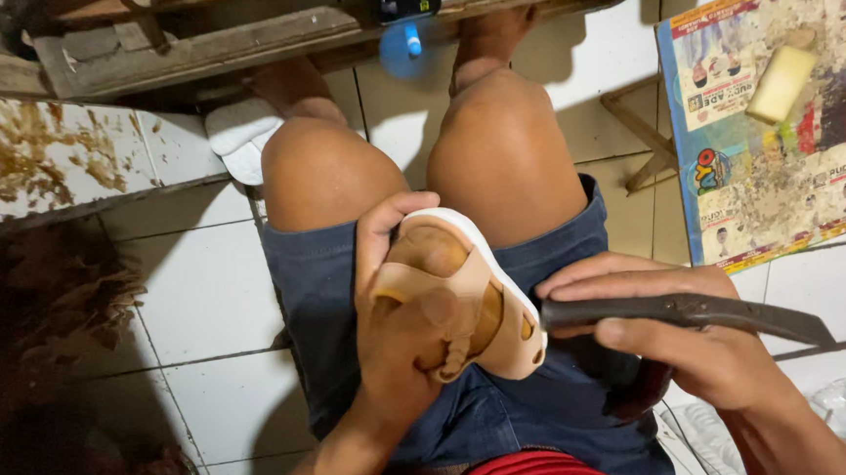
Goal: The person heats a white rubber sandal sole over a gas burner flame, then presses the softened sole onto a wooden shoe last fitted with a sandal upper and trims the sole edge with a knife. They repeat the heating and pressing for a second sandal and place the finished sandal on a rack with others.
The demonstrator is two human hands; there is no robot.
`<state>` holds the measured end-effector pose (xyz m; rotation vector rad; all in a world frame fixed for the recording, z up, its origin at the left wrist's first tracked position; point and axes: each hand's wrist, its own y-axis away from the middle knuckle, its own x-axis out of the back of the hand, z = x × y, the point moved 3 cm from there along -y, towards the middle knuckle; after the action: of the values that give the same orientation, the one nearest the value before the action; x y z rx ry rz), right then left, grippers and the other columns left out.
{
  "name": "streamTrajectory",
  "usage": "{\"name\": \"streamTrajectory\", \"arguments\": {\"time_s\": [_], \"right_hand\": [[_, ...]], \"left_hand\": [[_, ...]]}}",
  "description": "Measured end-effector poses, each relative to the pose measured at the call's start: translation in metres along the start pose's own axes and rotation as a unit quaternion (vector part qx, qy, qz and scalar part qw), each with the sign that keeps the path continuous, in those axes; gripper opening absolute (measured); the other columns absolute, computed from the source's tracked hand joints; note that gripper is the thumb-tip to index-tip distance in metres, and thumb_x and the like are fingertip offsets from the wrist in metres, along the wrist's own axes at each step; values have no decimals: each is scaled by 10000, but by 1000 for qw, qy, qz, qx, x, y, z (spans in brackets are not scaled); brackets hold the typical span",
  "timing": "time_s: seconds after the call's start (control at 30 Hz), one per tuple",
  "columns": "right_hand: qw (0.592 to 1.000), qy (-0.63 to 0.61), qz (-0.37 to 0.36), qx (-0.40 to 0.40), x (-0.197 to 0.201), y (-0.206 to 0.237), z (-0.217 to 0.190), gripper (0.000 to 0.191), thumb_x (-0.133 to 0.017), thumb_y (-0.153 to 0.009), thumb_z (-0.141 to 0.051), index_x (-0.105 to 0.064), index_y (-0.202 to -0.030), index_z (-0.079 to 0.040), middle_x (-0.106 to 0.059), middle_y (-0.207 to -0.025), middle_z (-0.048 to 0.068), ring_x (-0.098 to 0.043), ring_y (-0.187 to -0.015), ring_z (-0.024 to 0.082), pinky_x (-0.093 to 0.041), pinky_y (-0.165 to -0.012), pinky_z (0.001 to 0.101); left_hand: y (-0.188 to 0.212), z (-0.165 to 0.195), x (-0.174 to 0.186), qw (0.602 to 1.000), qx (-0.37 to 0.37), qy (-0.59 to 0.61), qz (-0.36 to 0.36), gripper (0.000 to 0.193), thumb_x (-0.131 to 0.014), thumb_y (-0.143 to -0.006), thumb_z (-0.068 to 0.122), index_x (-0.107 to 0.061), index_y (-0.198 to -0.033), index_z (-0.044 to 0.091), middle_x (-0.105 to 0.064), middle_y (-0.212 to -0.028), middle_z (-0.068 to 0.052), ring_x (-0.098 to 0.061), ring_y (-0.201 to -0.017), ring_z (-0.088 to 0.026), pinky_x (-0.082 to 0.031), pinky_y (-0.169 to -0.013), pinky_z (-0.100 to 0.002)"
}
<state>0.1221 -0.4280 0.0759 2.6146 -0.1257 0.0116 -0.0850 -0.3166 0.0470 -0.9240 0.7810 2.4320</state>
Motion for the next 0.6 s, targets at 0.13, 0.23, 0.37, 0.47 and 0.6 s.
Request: {"name": "streamTrajectory", "arguments": {"time_s": [0.13, 0.23, 0.37, 0.47, 0.6], "right_hand": [[992, 121, 26, 13, -8, -6, -15, 291, -733, -788, -36, -795, -1065, 29, -755, -1093, 133, -779, -984, 240, -606, -849, 320], [982, 167, -40, 79, -11, -14, -29, 282, -752, -803, -58, -789, -1075, 4, -760, -1112, 120, -734, -997, 226, -614, -855, 304], [993, 104, -39, 28, -9, -19, -29, 279, -737, -836, -78, -806, -1095, -3, -763, -1129, 126, -733, -1026, 237, -608, -870, 309], [993, 114, -24, 1, -8, -18, -26, 296, -733, -834, -94, -817, -1104, -7, -766, -1134, 125, -739, -1028, 239, -618, -855, 312], [994, 101, -33, -1, -7, -23, -30, 302, -725, -834, -84, -808, -1108, 14, -760, -1141, 141, -742, -1011, 246, -629, -828, 319]], "left_hand": [[-2, 1, -3, 999, -14, -50, 7, 685, -680, -875, 205, -397, -1463, -1, -595, -1162, -144, -633, -1035, -197, -554, -903, -325], [-5, 4, -3, 997, 10, -77, -2, 674, -659, -860, 186, -400, -1453, -4, -588, -1151, -135, -627, -1007, -185, -549, -874, -319], [-11, 10, -2, 996, 24, -78, -29, 675, -645, -841, 176, -400, -1446, 2, -607, -1114, -133, -642, -965, -183, -564, -841, -320], [-11, 15, -2, 994, 32, -92, -41, 657, -635, -848, 166, -403, -1442, 6, -621, -1103, -131, -648, -943, -178, -570, -825, -314], [-11, 15, -1, 995, 54, -68, -40, 632, -629, -845, 140, -418, -1422, -5, -610, -1088, -127, -635, -931, -169, -558, -803, -309]]}}
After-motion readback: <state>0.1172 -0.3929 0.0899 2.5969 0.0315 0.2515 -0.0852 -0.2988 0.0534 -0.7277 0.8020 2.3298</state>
